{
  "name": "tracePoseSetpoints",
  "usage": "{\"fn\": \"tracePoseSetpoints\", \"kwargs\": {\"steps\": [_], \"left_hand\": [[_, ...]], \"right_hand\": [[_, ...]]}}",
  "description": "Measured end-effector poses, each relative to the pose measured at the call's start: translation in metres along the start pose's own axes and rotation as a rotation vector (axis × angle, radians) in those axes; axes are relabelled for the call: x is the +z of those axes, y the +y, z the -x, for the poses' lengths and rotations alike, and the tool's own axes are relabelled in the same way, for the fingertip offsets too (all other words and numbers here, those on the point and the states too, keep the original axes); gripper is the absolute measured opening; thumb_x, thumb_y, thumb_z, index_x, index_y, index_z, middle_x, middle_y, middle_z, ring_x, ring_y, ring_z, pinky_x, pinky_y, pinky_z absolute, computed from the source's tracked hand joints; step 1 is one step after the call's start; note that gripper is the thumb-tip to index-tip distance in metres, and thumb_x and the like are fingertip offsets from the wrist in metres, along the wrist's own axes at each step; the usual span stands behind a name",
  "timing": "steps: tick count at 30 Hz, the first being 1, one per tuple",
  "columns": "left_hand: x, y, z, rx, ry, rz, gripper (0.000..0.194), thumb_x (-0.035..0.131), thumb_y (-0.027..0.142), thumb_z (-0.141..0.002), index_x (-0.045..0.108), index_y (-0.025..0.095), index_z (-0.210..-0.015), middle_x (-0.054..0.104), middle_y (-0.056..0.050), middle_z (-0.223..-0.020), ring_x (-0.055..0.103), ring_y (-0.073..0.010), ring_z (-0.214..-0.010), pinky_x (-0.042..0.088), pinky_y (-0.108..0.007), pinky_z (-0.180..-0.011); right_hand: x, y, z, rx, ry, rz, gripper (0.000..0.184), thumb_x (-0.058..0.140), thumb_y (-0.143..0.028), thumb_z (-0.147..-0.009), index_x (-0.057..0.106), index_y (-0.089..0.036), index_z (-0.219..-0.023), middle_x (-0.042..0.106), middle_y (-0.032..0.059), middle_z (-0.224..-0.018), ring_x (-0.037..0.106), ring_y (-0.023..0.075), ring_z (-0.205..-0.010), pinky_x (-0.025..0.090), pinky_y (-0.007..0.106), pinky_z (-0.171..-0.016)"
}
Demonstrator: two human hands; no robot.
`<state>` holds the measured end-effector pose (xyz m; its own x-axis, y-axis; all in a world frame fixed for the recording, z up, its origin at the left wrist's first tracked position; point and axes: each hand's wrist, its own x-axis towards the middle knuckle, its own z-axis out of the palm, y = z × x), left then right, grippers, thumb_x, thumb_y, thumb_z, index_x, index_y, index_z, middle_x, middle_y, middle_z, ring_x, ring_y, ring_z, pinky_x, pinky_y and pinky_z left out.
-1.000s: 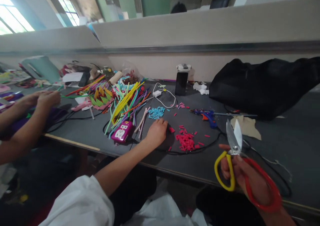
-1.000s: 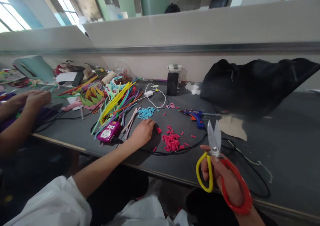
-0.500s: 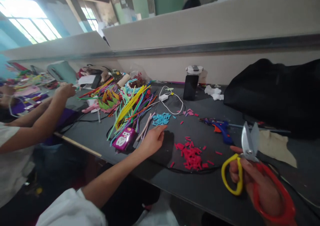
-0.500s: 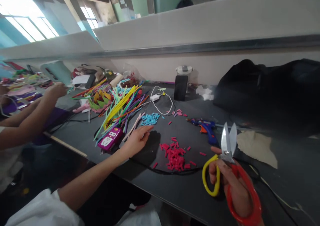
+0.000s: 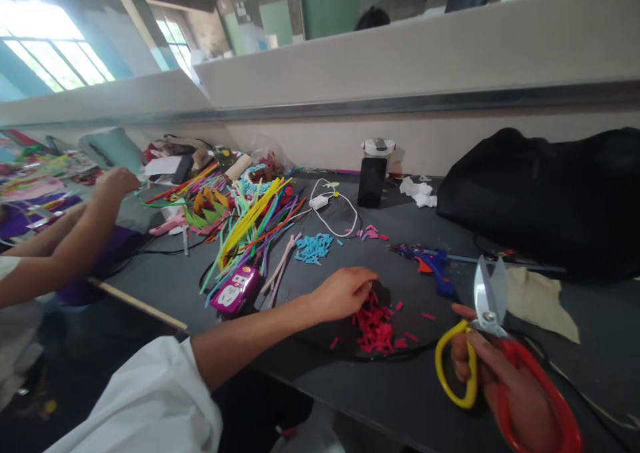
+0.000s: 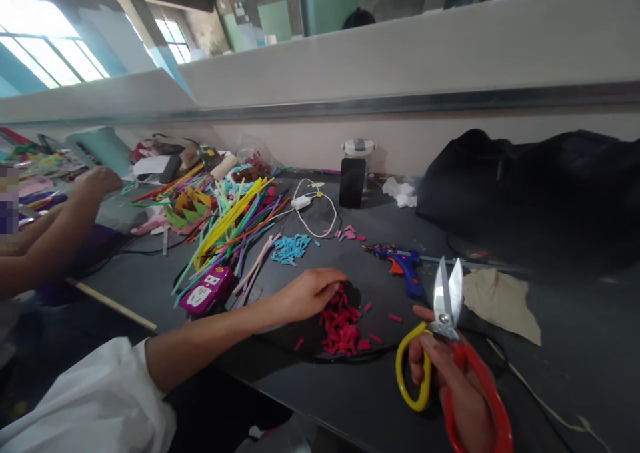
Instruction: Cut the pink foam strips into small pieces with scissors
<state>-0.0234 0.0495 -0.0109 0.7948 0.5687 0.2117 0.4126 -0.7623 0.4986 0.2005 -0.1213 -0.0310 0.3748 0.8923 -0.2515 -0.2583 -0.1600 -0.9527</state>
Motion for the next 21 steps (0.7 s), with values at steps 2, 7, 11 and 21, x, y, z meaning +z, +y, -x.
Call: {"fn": "tracePoseSetpoints", "kwargs": {"steps": [2, 7, 11, 21], "left_hand": [[-0.005, -0.01, -0.016, -0.018, 0.078, -0.031, 0.033, 0.041, 0.011, -0.089, 0.06, 0.015, -0.117, 0.068, -0.008, -0.114, 0.063, -0.0165, -0.106, 0.049, -0.028, -0.094], [-0.014, -0.047, -0.081, -0.112, 0.081, -0.257, 0.038, 0.043, 0.006, -0.084, 0.061, 0.014, -0.117, 0.064, -0.012, -0.118, 0.06, -0.0202, -0.109, 0.047, -0.032, -0.095], [-0.018, -0.07, -0.106, -0.125, -0.015, -0.332, 0.04, 0.051, 0.004, -0.077, 0.066, 0.017, -0.112, 0.065, -0.011, -0.109, 0.062, -0.0226, -0.102, 0.05, -0.033, -0.089], [-0.038, -0.112, -0.12, -0.132, -0.1, -0.441, 0.036, 0.053, 0.01, -0.08, 0.065, 0.016, -0.113, 0.065, -0.011, -0.105, 0.061, -0.0217, -0.098, 0.049, -0.031, -0.086]], "right_hand": [[-0.002, 0.002, -0.002, 0.016, 0.005, 0.003, 0.069, 0.073, -0.046, -0.073, 0.053, -0.017, -0.132, 0.062, 0.0019, -0.068, 0.056, 0.0157, -0.053, 0.047, 0.028, -0.046], [-0.004, 0.006, -0.003, 0.034, 0.0, -0.057, 0.064, 0.07, -0.043, -0.077, 0.051, -0.02, -0.134, 0.06, 0.0, -0.066, 0.055, 0.0151, -0.055, 0.047, 0.027, -0.049], [-0.005, 0.008, -0.004, 0.047, -0.012, -0.079, 0.063, 0.067, -0.044, -0.079, 0.049, -0.021, -0.135, 0.06, 0.0002, -0.068, 0.054, 0.0153, -0.055, 0.046, 0.027, -0.049], [-0.006, 0.013, -0.006, 0.098, 0.035, -0.127, 0.062, 0.07, -0.042, -0.077, 0.05, -0.021, -0.131, 0.062, -0.0001, -0.066, 0.055, 0.015, -0.05, 0.046, 0.027, -0.046]]}}
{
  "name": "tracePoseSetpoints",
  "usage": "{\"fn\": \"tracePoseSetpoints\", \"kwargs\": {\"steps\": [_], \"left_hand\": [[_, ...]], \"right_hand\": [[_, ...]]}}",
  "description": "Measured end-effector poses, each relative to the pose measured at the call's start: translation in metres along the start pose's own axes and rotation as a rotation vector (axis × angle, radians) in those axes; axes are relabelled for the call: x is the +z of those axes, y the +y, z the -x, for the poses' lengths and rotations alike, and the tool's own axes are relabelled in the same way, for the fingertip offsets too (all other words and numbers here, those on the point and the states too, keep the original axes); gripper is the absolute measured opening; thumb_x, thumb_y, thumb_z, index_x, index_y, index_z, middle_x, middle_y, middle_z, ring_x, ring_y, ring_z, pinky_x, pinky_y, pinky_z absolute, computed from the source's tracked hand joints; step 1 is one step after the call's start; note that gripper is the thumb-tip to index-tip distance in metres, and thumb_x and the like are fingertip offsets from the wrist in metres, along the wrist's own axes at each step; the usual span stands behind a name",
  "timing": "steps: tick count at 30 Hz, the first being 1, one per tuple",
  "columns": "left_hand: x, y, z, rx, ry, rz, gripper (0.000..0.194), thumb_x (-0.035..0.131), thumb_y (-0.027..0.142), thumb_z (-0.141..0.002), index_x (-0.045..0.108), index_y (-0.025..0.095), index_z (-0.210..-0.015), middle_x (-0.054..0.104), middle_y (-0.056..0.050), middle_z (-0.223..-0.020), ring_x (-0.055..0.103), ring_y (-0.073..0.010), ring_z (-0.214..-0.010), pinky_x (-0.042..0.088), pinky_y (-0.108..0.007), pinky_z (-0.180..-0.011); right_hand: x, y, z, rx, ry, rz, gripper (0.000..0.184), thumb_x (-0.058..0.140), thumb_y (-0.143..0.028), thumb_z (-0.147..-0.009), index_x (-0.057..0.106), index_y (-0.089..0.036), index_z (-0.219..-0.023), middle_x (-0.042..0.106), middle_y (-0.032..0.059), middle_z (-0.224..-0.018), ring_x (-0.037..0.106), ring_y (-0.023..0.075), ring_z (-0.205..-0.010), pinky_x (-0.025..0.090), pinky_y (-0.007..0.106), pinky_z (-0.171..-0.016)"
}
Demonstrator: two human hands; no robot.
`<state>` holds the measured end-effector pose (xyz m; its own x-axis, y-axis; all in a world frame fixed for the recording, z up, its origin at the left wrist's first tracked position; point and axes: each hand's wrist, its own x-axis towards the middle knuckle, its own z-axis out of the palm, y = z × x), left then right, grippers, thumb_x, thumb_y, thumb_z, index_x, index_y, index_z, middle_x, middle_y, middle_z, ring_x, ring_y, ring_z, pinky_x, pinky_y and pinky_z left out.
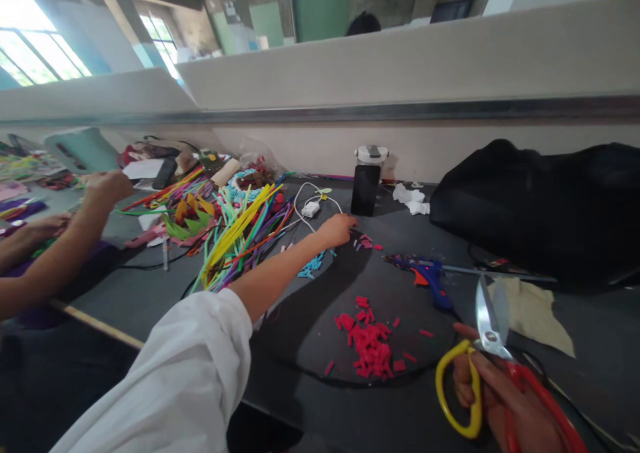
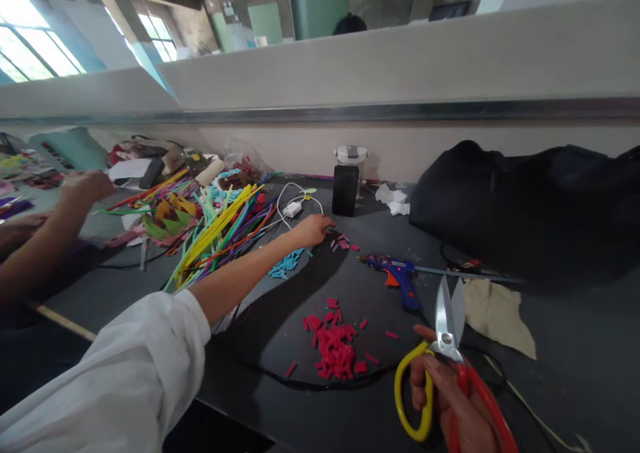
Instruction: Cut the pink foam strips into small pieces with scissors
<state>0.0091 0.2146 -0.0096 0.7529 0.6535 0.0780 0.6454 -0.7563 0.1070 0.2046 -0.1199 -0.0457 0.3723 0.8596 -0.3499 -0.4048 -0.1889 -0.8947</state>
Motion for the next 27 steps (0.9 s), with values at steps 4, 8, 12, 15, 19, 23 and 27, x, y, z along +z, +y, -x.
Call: {"fn": "tracePoseSetpoints", "kwargs": {"steps": [4, 8, 12, 15, 19, 23, 27], "left_hand": [[0.006, 0.019, 0.015, 0.137, 0.047, 0.003, 0.04, 0.05, 0.026, -0.089, 0.055, 0.022, -0.128, 0.056, -0.01, -0.122, 0.056, -0.0208, -0.105, 0.045, -0.033, -0.092], [0.02, 0.023, 0.021, 0.22, 0.07, -0.033, 0.033, 0.04, 0.03, -0.095, 0.058, 0.023, -0.122, 0.055, -0.011, -0.116, 0.051, -0.0228, -0.106, 0.042, -0.036, -0.092], [0.025, 0.0, 0.011, 0.247, 0.072, -0.078, 0.032, 0.035, 0.026, -0.096, 0.06, 0.019, -0.115, 0.056, -0.011, -0.105, 0.051, -0.0224, -0.096, 0.041, -0.036, -0.088], [0.022, -0.025, 0.004, 0.237, 0.075, -0.099, 0.029, 0.036, 0.021, -0.094, 0.061, 0.016, -0.107, 0.055, -0.011, -0.102, 0.051, -0.0222, -0.093, 0.041, -0.036, -0.088], [0.015, -0.047, 0.003, 0.199, 0.08, -0.099, 0.025, 0.04, 0.015, -0.089, 0.062, 0.013, -0.101, 0.056, -0.012, -0.097, 0.051, -0.0222, -0.091, 0.043, -0.035, -0.085], [0.011, -0.034, 0.005, 0.2, 0.11, -0.07, 0.028, 0.042, 0.013, -0.086, 0.059, 0.012, -0.108, 0.055, -0.013, -0.104, 0.052, -0.0228, -0.096, 0.043, -0.036, -0.087], [0.013, -0.004, 0.002, 0.299, 0.116, -0.026, 0.033, 0.042, 0.019, -0.09, 0.054, 0.018, -0.121, 0.053, -0.012, -0.119, 0.05, -0.0203, -0.106, 0.041, -0.033, -0.095]], "right_hand": [[0.006, -0.005, 0.003, 0.01, 0.033, 0.012, 0.062, 0.074, -0.043, -0.072, 0.053, -0.02, -0.125, 0.062, 0.0001, -0.066, 0.055, 0.015, -0.051, 0.046, 0.027, -0.046], [0.011, -0.009, 0.003, 0.027, 0.038, 0.03, 0.062, 0.074, -0.046, -0.07, 0.053, -0.022, -0.122, 0.061, -0.0002, -0.064, 0.054, 0.0155, -0.05, 0.046, 0.028, -0.046], [0.014, -0.013, 0.003, 0.056, 0.068, 0.037, 0.065, 0.075, -0.049, -0.067, 0.053, -0.023, -0.122, 0.061, -0.0001, -0.063, 0.056, 0.0172, -0.052, 0.047, 0.029, -0.046], [0.018, -0.018, 0.005, 0.084, 0.093, 0.051, 0.07, 0.076, -0.049, -0.065, 0.051, -0.023, -0.125, 0.061, -0.0003, -0.064, 0.057, 0.0178, -0.053, 0.048, 0.03, -0.046], [0.025, -0.024, 0.006, 0.09, 0.093, 0.07, 0.079, 0.077, -0.049, -0.063, 0.048, -0.021, -0.131, 0.059, -0.0021, -0.06, 0.054, 0.0165, -0.048, 0.047, 0.029, -0.044], [0.024, -0.022, 0.003, 0.083, 0.087, 0.078, 0.071, 0.076, -0.05, -0.065, 0.052, -0.023, -0.126, 0.06, -0.0015, -0.062, 0.056, 0.0168, -0.05, 0.047, 0.028, -0.044], [0.015, -0.013, -0.001, 0.09, 0.066, 0.052, 0.065, 0.076, -0.05, -0.066, 0.054, -0.023, -0.121, 0.061, -0.0004, -0.064, 0.056, 0.0167, -0.051, 0.046, 0.028, -0.043]]}}
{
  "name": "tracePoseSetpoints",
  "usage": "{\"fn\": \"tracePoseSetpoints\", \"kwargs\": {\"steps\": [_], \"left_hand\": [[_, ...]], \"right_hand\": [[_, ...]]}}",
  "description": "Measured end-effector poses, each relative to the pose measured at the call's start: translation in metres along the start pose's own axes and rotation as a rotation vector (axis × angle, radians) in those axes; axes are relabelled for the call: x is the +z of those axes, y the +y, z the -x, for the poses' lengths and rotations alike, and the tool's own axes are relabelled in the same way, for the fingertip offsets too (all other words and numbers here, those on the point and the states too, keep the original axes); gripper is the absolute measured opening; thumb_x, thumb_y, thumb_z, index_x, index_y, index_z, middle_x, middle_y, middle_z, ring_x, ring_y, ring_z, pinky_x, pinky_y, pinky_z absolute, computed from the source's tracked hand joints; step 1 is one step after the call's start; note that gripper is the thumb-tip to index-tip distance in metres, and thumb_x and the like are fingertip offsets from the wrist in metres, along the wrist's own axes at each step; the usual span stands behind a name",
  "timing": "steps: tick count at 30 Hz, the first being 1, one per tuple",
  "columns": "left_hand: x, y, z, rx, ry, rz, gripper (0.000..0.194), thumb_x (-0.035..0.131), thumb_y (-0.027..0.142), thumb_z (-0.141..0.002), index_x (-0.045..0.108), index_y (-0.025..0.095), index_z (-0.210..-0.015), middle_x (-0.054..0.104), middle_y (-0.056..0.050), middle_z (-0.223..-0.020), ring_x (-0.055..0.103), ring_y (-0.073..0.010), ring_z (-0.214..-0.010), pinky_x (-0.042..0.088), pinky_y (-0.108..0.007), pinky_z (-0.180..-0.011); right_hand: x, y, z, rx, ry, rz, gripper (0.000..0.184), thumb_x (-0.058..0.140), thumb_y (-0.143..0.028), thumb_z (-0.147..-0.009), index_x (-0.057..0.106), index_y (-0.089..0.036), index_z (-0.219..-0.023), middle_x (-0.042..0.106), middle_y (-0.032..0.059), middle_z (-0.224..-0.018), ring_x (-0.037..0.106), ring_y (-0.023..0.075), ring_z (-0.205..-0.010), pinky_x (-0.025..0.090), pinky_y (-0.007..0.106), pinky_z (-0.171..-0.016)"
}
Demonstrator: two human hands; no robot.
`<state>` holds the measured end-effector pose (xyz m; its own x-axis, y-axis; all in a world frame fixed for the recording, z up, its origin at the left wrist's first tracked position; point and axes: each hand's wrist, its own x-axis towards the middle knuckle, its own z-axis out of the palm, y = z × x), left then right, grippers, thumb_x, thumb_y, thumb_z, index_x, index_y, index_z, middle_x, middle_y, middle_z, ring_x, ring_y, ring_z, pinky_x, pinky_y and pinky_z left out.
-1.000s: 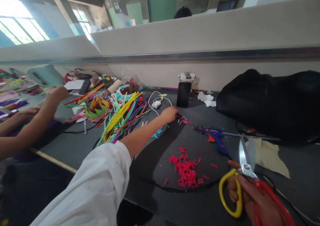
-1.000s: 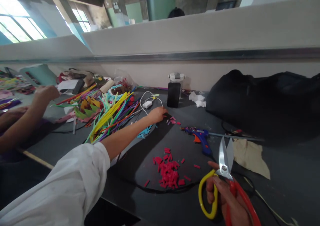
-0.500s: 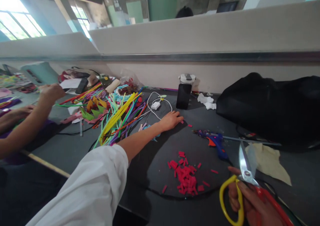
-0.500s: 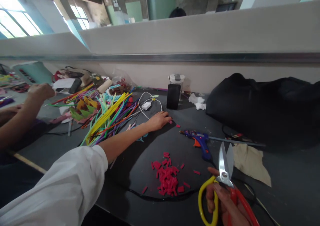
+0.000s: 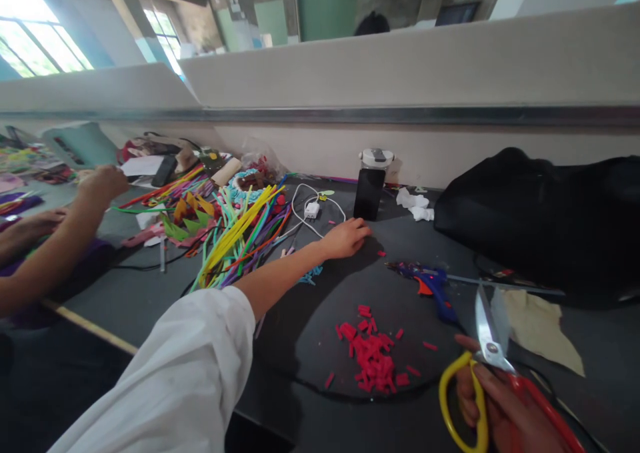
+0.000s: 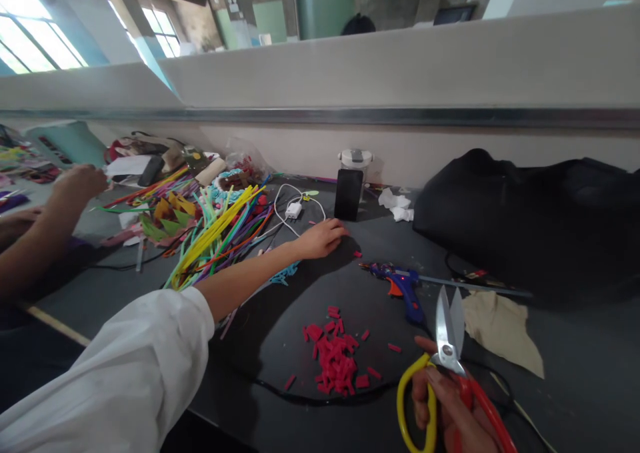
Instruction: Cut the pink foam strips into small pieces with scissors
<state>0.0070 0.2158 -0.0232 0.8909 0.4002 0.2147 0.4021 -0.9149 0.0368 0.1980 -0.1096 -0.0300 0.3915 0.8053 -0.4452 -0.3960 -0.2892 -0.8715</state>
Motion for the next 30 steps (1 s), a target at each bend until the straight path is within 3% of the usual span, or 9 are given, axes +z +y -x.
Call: {"fn": "tracePoseSetpoints", "kwargs": {"steps": [3, 6, 9, 14, 18, 25, 30], "left_hand": [[0.002, 0.006, -0.002, 0.05, -0.037, 0.013, 0.027, 0.045, 0.023, -0.091, 0.06, 0.02, -0.113, 0.057, -0.01, -0.112, 0.053, -0.0194, -0.101, 0.042, -0.032, -0.092], [0.002, 0.001, 0.002, 0.002, -0.051, -0.008, 0.024, 0.042, 0.017, -0.089, 0.063, 0.015, -0.101, 0.058, -0.012, -0.099, 0.055, -0.021, -0.092, 0.043, -0.034, -0.086], [-0.001, 0.003, 0.003, -0.04, -0.035, -0.017, 0.026, 0.04, 0.016, -0.09, 0.062, 0.012, -0.104, 0.058, -0.014, -0.1, 0.054, -0.0229, -0.094, 0.043, -0.037, -0.087], [0.003, 0.035, -0.011, 0.03, -0.06, 0.021, 0.031, 0.042, 0.025, -0.093, 0.057, 0.017, -0.119, 0.057, -0.012, -0.113, 0.053, -0.022, -0.104, 0.041, -0.035, -0.093], [0.008, 0.058, -0.014, 0.012, -0.098, 0.038, 0.025, 0.041, 0.018, -0.091, 0.064, 0.013, -0.101, 0.06, -0.013, -0.101, 0.056, -0.022, -0.095, 0.043, -0.035, -0.09], [-0.008, 0.088, 0.035, -0.129, -0.109, 0.118, 0.015, 0.048, 0.017, -0.084, 0.061, 0.013, -0.092, 0.063, -0.014, -0.093, 0.059, -0.0241, -0.089, 0.046, -0.037, -0.084], [-0.022, 0.106, 0.075, -0.25, -0.106, 0.293, 0.009, 0.054, 0.018, -0.079, 0.061, 0.016, -0.085, 0.066, -0.006, -0.083, 0.061, -0.0176, -0.076, 0.046, -0.027, -0.07]], "right_hand": [[-0.004, 0.004, -0.001, -0.025, -0.051, -0.028, 0.065, 0.074, -0.046, -0.071, 0.051, -0.023, -0.127, 0.06, -0.0016, -0.063, 0.054, 0.0152, -0.05, 0.045, 0.027, -0.044], [-0.004, 0.005, 0.0, -0.052, -0.058, -0.039, 0.071, 0.073, -0.043, -0.073, 0.047, -0.022, -0.134, 0.059, -0.0027, -0.063, 0.053, 0.0143, -0.049, 0.045, 0.027, -0.044], [-0.005, 0.007, 0.0, -0.068, -0.085, -0.04, 0.069, 0.071, -0.042, -0.076, 0.044, -0.023, -0.138, 0.06, -0.0025, -0.066, 0.054, 0.0139, -0.052, 0.047, 0.026, -0.047], [-0.007, 0.009, 0.0, -0.093, -0.132, -0.051, 0.063, 0.067, -0.041, -0.081, 0.045, -0.021, -0.137, 0.059, -0.0024, -0.064, 0.053, 0.0129, -0.053, 0.045, 0.025, -0.048], [0.0, 0.003, 0.006, -0.098, -0.099, -0.059, 0.068, 0.071, -0.041, -0.077, 0.045, -0.022, -0.138, 0.058, -0.0029, -0.064, 0.052, 0.0122, -0.052, 0.045, 0.025, -0.048], [0.002, 0.0, 0.008, -0.122, -0.136, -0.043, 0.067, 0.07, -0.043, -0.077, 0.047, -0.021, -0.136, 0.058, -0.0026, -0.064, 0.052, 0.0124, -0.05, 0.044, 0.025, -0.046], [0.008, -0.009, 0.012, -0.19, -0.194, 0.124, 0.059, 0.064, -0.046, -0.081, 0.052, -0.021, -0.133, 0.06, -0.0004, -0.067, 0.055, 0.0154, -0.054, 0.046, 0.028, -0.048]]}}
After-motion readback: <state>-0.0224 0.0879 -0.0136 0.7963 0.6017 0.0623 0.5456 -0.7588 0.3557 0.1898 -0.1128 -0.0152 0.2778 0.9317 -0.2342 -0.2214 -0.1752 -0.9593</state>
